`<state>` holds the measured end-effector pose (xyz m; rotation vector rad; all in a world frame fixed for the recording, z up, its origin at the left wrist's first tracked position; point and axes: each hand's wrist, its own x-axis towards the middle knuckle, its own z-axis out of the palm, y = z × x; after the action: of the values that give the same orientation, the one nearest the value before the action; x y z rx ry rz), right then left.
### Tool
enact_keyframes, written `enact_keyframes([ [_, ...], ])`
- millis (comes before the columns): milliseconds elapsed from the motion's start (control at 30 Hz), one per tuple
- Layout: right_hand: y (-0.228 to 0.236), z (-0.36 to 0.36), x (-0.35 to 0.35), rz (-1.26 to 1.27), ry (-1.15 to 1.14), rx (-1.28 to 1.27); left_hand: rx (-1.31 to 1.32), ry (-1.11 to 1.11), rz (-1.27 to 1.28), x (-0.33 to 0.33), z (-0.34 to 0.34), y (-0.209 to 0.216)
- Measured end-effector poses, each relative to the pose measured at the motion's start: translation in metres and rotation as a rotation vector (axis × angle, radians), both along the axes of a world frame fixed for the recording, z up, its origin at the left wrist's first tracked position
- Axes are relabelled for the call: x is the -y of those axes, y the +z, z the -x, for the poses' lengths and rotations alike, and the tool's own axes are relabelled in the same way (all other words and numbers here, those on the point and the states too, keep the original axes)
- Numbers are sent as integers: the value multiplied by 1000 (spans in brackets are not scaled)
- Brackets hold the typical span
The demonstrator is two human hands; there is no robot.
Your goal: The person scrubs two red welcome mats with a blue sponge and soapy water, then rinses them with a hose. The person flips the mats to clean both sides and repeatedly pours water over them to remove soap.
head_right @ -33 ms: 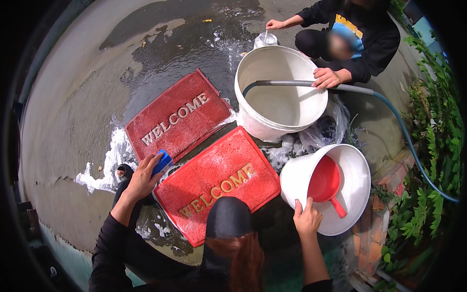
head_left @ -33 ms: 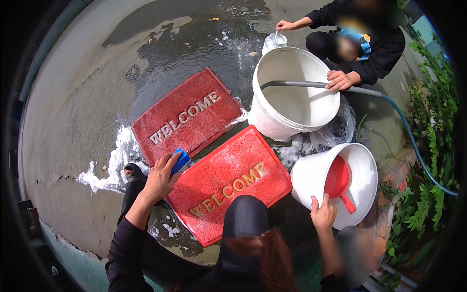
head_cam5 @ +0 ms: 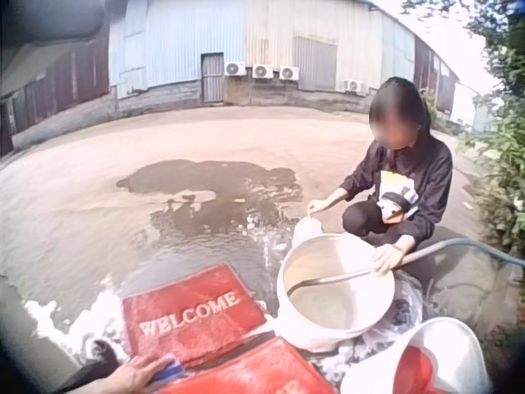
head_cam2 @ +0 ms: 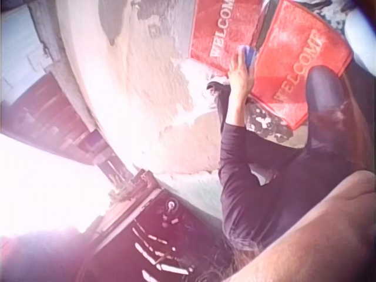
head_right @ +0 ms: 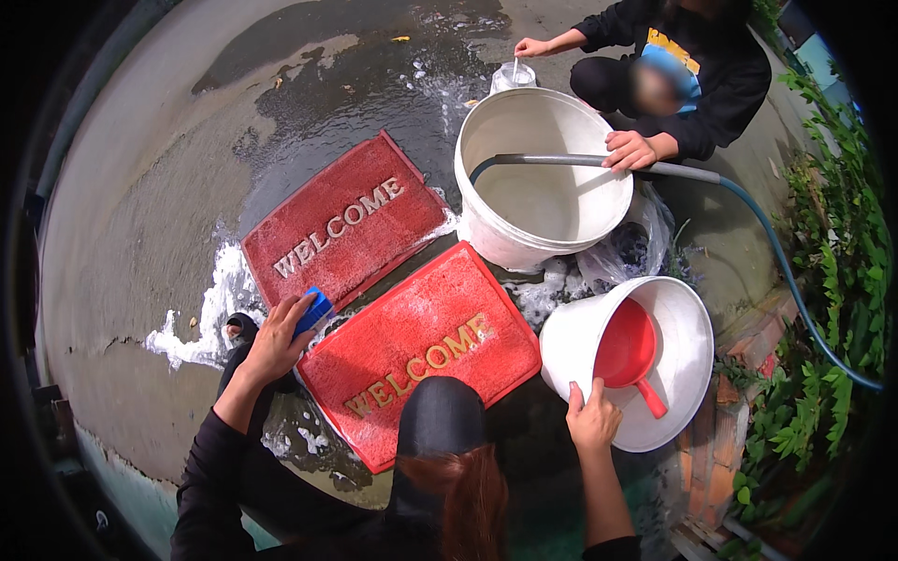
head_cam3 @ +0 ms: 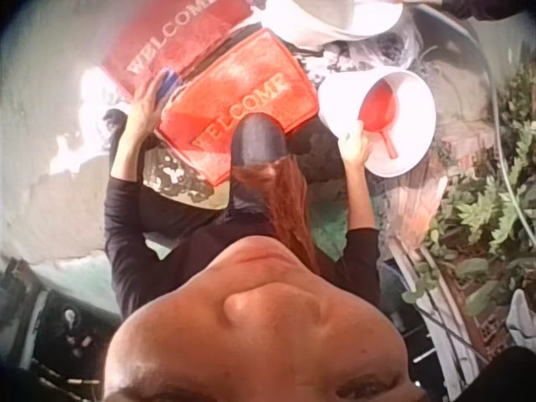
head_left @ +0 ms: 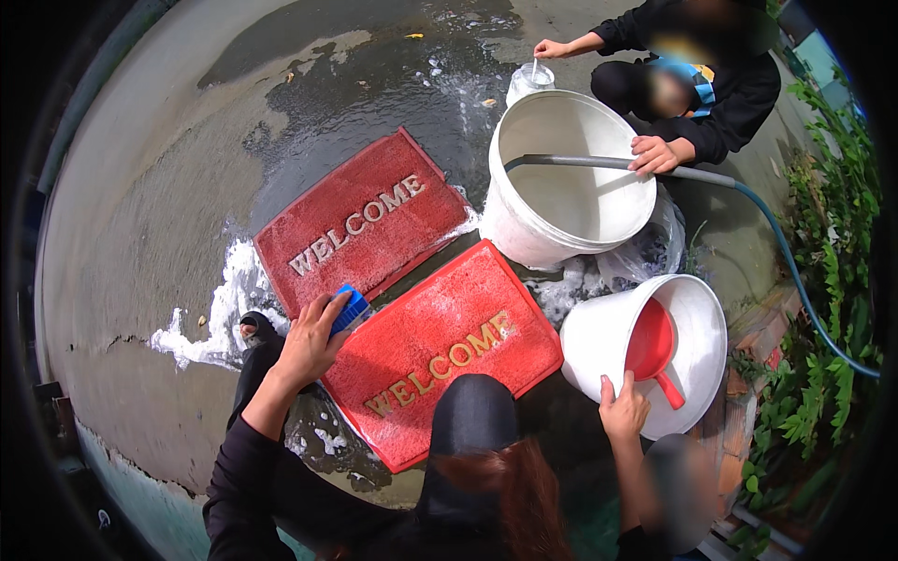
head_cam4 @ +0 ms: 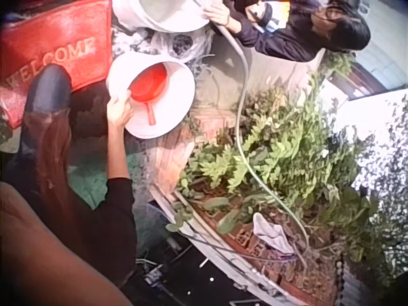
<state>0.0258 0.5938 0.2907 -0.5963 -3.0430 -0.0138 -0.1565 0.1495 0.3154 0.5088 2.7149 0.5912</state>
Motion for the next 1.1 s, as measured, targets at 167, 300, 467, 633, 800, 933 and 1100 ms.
enact_keyframes([
  [167, 1, -5, 0, -8, 10, -1, -1, -19, 56, 9, -10, 5],
  [300, -1, -8, -2, 9, 6, 20, 16, 83, -59, 8, -17, 9],
  [467, 2, -3, -1, 10, 13, 11, 23, 129, -62, 16, -18, 10],
  [633, -2, -3, -3, 11, 19, -20, 12, 158, 2, 21, -23, 7],
  [800, -4, -2, -5, 23, 43, -12, -35, 161, -79, 27, -28, 2],
  [933, -4, -1, -4, 9, 42, -16, -18, 152, -80, 27, -31, 3],
  [1100, -3, -1, 0, 1, 7, 7, -38, 126, -80, 29, -33, 2],
])
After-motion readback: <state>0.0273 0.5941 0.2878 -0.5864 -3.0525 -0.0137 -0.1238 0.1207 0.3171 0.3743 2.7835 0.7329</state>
